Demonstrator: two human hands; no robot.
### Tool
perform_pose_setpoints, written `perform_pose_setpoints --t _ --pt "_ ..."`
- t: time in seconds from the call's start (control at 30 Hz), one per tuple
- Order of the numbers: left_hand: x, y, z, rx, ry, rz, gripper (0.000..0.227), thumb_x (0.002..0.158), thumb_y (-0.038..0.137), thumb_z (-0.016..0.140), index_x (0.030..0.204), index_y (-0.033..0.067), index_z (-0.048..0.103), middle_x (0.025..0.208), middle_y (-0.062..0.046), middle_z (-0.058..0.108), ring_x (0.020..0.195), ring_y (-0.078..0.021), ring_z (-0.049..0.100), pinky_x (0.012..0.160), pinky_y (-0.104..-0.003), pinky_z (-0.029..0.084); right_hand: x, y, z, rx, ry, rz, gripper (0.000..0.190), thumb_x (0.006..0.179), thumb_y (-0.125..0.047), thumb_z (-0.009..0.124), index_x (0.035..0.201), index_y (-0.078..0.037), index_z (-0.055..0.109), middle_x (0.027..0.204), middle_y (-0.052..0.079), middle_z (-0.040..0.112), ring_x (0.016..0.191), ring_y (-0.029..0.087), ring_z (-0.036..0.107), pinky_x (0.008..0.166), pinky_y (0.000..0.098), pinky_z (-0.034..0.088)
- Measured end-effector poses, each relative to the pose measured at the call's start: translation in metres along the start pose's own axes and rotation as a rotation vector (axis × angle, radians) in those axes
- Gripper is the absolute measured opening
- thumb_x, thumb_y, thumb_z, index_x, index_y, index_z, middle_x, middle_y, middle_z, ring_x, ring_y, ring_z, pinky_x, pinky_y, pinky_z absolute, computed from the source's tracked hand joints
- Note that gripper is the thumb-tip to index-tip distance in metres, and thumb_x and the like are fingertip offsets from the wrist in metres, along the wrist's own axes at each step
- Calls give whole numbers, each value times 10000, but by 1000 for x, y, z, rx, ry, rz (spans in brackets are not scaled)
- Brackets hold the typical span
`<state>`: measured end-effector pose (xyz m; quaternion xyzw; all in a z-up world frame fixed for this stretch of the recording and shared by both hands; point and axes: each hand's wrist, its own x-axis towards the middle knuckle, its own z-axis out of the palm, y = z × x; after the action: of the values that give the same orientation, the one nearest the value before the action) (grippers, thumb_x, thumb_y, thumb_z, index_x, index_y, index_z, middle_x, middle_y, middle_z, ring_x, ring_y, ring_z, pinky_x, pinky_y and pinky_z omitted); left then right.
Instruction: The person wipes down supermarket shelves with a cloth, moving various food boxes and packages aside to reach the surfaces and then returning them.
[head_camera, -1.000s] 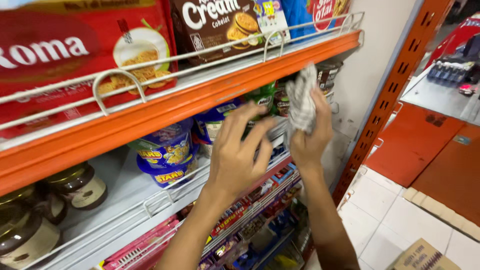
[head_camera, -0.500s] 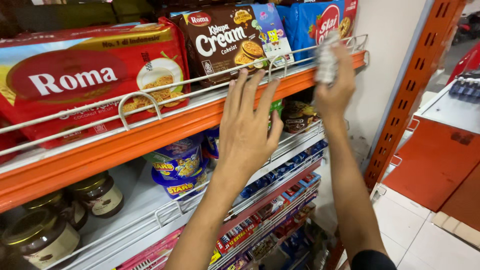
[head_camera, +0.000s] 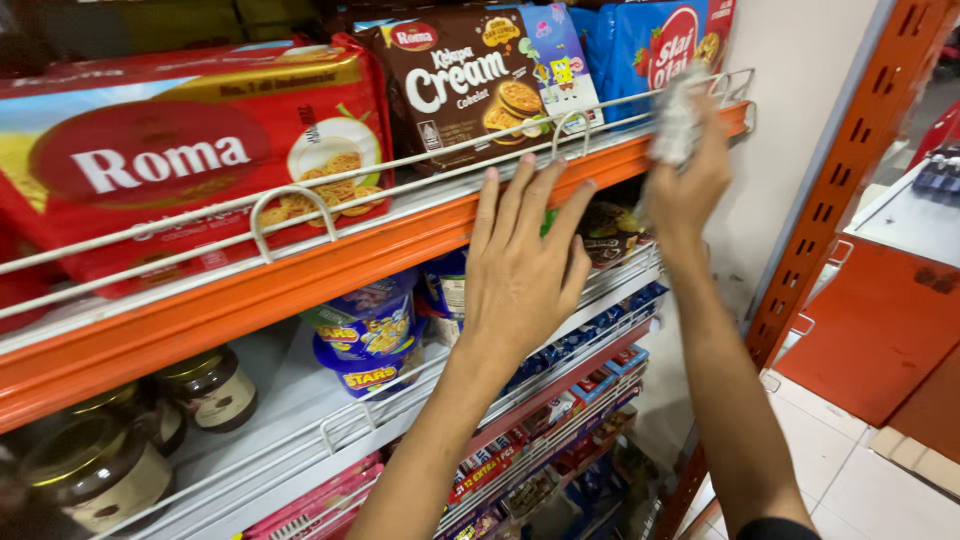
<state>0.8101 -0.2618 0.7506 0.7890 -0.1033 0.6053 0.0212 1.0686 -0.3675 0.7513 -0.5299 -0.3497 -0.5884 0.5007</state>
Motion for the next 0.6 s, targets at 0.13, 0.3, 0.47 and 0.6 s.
perform_pose_setpoints --t 0.13,0.3,0.47,0.6 --pt "-5 -2 -8 -97 -8 19 449 928 120 651 1374 82 613 1472 -193 524 1488 -392 418 1303 -582 255 32 72 0 -46 117 267 292 988 -14 560 1269 -5 641 1112 155 755 977 244 733 881 395 592" --pt "-12 -3 -13 -138 -26 12 469 927 112 650 1393 90 598 1486 -191 509 1497 -409 409 1306 -586 258 37 87 2 -17 185 279 200 1071 -61 582 1252 2 641 1102 144 786 1007 233 763 905 384 582" --pt "-14 -1 -18 -209 -13 -9 522 910 123 648 1426 96 571 1495 -198 490 1502 -425 397 1306 -596 254 11 -23 4 67 72 177 357 998 -35 538 1347 16 591 1211 204 733 1120 294 717 1005 410 548" --pt "-27 0 -45 -343 37 -32 549 937 108 635 1477 113 537 1553 -192 466 1528 -412 381 1339 -573 284 -23 -137 -1 110 -123 -152 417 1019 -79 631 1411 36 548 1421 294 610 1311 423 614 1113 453 489"
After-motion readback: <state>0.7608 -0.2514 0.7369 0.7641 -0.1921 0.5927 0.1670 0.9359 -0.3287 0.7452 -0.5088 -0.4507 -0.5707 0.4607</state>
